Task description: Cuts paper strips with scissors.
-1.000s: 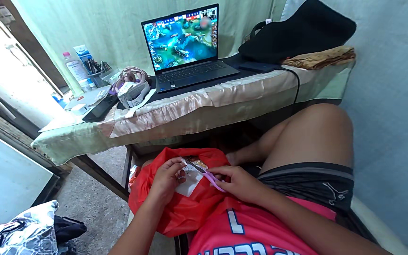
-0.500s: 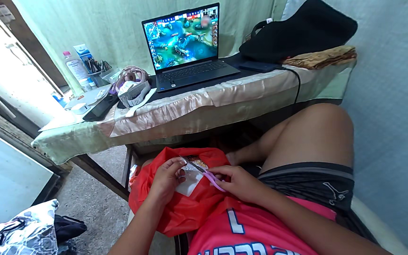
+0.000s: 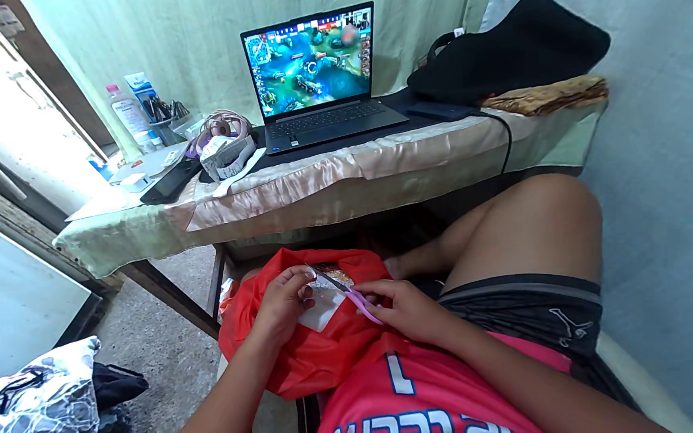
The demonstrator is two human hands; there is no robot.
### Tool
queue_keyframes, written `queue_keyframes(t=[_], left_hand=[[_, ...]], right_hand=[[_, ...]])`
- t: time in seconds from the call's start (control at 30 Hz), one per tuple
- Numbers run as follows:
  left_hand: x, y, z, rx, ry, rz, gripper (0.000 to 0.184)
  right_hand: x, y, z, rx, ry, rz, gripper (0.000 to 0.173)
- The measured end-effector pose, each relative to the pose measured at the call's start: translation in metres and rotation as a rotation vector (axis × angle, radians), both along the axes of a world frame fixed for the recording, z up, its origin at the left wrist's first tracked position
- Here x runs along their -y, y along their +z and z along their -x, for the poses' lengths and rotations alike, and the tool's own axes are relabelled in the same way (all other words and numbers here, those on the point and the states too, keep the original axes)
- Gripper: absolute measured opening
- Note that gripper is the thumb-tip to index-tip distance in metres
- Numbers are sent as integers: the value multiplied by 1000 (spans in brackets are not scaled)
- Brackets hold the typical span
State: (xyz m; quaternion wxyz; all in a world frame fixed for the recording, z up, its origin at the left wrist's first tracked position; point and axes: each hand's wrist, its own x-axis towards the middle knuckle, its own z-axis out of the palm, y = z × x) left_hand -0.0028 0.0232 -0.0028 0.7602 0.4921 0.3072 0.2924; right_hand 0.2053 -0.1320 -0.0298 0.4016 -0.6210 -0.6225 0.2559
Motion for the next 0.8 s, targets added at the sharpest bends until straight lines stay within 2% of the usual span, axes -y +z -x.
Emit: queue_keyframes(t=[0.57,0.8], left_hand=[[0,-1,0,28,-1,-18,11],[0,-3,-3,127,124,3,16]], right_hand=[[0,3,0,1,2,4,35],[0,6,2,-82,-17,-23,46]])
